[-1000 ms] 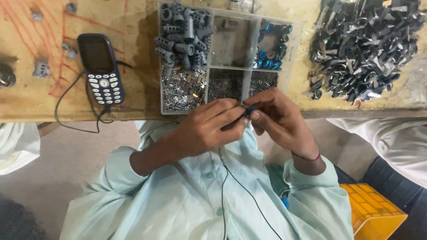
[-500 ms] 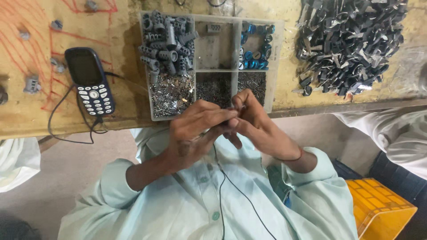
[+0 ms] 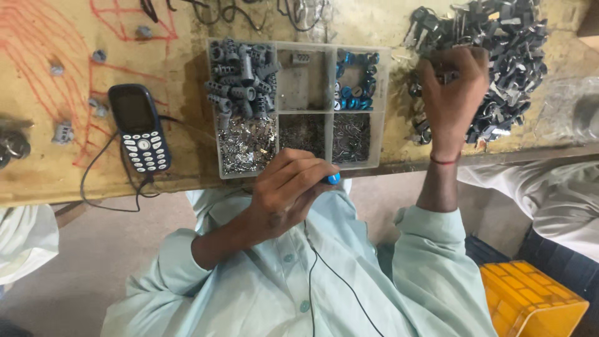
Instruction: The person sits at a workbench assembling small valve or faucet components by hand. They pick grey plastic bodies, blue springs, and small metal screws from a compartment box, press the parts together, and place the finished assemblies onto a growing pile on the table.
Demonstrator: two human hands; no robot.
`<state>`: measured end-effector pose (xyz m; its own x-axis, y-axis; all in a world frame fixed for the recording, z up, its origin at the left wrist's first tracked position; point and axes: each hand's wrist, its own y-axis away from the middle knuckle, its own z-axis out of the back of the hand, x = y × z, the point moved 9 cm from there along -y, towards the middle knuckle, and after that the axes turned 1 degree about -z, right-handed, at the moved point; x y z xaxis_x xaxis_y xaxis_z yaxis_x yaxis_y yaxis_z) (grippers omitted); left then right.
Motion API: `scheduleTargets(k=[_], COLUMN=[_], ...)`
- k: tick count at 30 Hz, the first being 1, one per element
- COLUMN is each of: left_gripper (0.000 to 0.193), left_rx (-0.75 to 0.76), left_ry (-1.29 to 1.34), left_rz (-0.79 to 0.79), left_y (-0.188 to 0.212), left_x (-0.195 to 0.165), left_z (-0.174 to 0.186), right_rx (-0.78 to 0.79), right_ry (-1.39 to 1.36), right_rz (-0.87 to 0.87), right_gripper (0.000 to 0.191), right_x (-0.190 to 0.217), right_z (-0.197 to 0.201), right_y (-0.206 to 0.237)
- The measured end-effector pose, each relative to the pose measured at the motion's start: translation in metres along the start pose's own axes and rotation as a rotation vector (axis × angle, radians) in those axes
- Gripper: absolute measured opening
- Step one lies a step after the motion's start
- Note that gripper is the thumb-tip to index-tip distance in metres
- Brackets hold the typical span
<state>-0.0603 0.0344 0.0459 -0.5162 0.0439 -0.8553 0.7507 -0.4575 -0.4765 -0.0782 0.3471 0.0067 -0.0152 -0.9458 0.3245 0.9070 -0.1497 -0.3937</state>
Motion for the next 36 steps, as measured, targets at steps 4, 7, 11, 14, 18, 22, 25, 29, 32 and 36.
scheduleTargets(k=[4,7,11,14,18,22,25,29,32,36], left_gripper=[0.040,0.041,0.045,0.045,0.040,0.028,0.041,0.051,0.022,0.027], left_rx=[0.021,0.048,0.080,0.113,0.174,0.223,0.262,0.182,0.245,0.399], left_ry=[0.046,0.069,0.012,-0.034,-0.061,0.239,0.393,0.065,-0.615,-0.739], left_rz=[0.027,0.050,-0.014,-0.036,-0.074,0.185,0.262,0.250,0.277,0.346], left_y=[0.006,0.008,0.008,0.011,0.018,0.021,0.014,0.004,0.011,0.027], left_x=[0.010,0.016,0.011,0.010,0.007,0.022,0.020,0.017,0.027,0.051], left_z=[0.002,-0.002,-0.003,0.002,-0.001,-0.009,-0.009,0.019,0.046,0.043], right_rx=[0.015,0.169,0.408,0.390,0.485,0.583,0.626,0.229,0.078,0.369], right_ry=[-0.858,-1.126,-0.533,-0.347,-0.202,-0.229,-0.371,-0.195,0.179,-0.152], right_rz=[-0.325,-0.363,-0.012,0.230,0.356,0.360,0.272,-0.115,0.167,-0.078], right_gripper=[0.012,0.006,0.016,0.029,0.054,0.063,0.074,0.048,0.045,0.022], right_x=[0.023,0.084,0.156,0.181,0.196,0.202,0.188,0.122,0.138,0.145], right_z=[0.023,0.023,0.020,0.026,0.022,0.014,0.007,0.020,0.026,-0.002], right_y=[0.017,0.044,0.072,0.074,0.076,0.090,0.091,0.055,0.036,0.026])
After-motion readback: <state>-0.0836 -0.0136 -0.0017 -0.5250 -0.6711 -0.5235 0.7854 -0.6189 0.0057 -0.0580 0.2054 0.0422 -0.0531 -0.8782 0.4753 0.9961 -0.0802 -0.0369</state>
